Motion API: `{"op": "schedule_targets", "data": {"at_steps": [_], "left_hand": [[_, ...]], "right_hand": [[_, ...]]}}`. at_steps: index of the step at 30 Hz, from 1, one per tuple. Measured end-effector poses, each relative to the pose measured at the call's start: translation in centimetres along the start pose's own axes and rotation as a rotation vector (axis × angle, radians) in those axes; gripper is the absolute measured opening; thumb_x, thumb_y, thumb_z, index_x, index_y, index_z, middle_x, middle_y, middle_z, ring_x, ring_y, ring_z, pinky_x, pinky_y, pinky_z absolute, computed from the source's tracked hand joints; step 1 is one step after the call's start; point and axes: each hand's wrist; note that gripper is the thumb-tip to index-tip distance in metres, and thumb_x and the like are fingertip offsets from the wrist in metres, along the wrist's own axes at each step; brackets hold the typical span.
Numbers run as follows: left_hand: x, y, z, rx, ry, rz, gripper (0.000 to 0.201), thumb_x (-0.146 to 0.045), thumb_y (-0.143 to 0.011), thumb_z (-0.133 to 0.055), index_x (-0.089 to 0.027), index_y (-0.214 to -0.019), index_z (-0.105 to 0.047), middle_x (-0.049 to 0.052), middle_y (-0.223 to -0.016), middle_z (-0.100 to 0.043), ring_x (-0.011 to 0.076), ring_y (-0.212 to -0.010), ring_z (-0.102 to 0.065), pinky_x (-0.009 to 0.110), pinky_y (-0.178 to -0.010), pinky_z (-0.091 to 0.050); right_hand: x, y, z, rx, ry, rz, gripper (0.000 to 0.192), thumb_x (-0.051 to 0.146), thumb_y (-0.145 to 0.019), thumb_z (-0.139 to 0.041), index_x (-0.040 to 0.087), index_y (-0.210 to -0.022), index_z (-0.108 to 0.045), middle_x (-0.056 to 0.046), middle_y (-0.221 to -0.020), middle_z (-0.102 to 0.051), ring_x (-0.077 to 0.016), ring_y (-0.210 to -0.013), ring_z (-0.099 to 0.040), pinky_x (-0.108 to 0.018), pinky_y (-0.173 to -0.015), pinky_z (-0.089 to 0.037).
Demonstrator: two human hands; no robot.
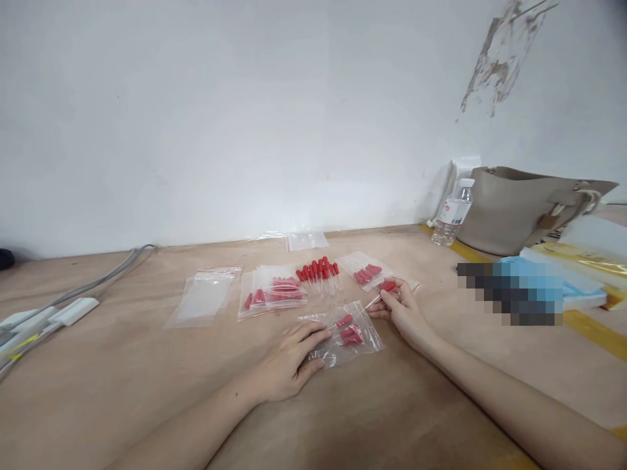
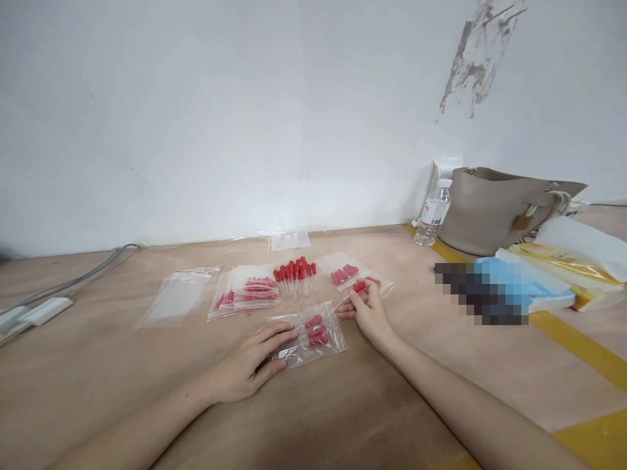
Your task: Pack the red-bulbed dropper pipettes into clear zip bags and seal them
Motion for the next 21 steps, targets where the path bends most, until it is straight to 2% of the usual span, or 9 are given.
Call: {"op": "schedule_targets", "data": {"at_steps": [6, 10, 15, 17, 19, 21], "left_hand": [[0.0, 0.0, 0.0, -0.006, 0.022, 0.021, 0.041, -0.03, -0.086, -0.044, -0.025, -0.126, -0.039, 0.006, -0.129, -0.042, 0.0228, -0.118, -0.039, 0.042, -0.098, -0.033], [0.1, 0.0, 0.0, -0.007, 0.022, 0.011, 0.04, -0.029, -0.086, -0.044, -0.025, -0.126, -0.039, 0.006, -0.129, -0.042, 0.0228, -0.118, -0.039, 0.042, -0.098, -0.033], [0.1, 0.0, -0.1, -0.012, 0.022, 0.007, 0.04, -0.03, -0.086, -0.044, -0.025, -0.126, -0.04, 0.006, -0.129, -0.042, 0.0222, -0.117, -0.039, 0.041, -0.098, -0.034], [0.1, 0.0, -0.1, -0.018, 0.023, 0.013, 0.041, -0.03, -0.086, -0.045, -0.026, -0.126, -0.038, 0.005, -0.13, -0.042, 0.0219, -0.118, -0.038, 0.04, -0.098, -0.034], [0.1, 0.1, -0.1, -0.021, 0.026, 0.025, 0.045, -0.03, -0.086, -0.045, -0.025, -0.129, -0.034, 0.006, -0.13, -0.041, 0.0217, -0.119, -0.038, 0.04, -0.098, -0.033], [0.2, 0.1, -0.2, -0.025, 0.029, 0.037, 0.048, -0.03, -0.085, -0.046, -0.024, -0.131, -0.031, 0.007, -0.13, -0.041, 0.0216, -0.119, -0.038, 0.039, -0.098, -0.034]], "right_hand": [[0.2, 0.6, 0.3, 0.106, -0.079, -0.108, 0.026, 0.035, -0.074, -0.054, 0.025, -0.09, -0.037, 0.004, -0.069, -0.054, -0.0132, -0.061, -0.062, -0.032, -0.063, -0.051], [0.2, 0.7, 0.7, 0.152, -0.066, -0.107, 0.028, 0.037, -0.072, -0.056, 0.025, -0.089, -0.037, 0.004, -0.069, -0.053, -0.0138, -0.062, -0.062, -0.034, -0.062, -0.051], [0.2, 0.8, 0.6, 0.136, -0.072, -0.102, 0.031, 0.04, -0.069, -0.06, 0.025, -0.088, -0.041, 0.004, -0.069, -0.055, -0.0139, -0.066, -0.061, -0.033, -0.067, -0.05], [0.1, 0.8, 0.8, 0.205, 0.019, -0.103, 0.031, 0.041, -0.066, -0.062, 0.022, -0.084, -0.045, 0.002, -0.073, -0.057, -0.0132, -0.068, -0.06, -0.032, -0.068, -0.049], [0.0, 0.6, 1.2, 0.309, 0.21, -0.077, 0.029, 0.041, -0.065, -0.063, 0.019, -0.081, -0.051, 0.0, -0.074, -0.058, -0.012, -0.065, -0.056, -0.03, -0.064, -0.047], [0.1, 0.2, 1.7, 0.361, 0.474, 0.038, 0.024, 0.038, -0.066, -0.062, 0.018, -0.08, -0.058, -0.001, -0.072, -0.057, -0.0114, -0.061, -0.052, -0.028, -0.06, -0.044]]}}
Point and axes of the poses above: each hand's wrist, its own y-axis away from the middle knuckle, its own z-axis out of the back of the hand, x = y × z
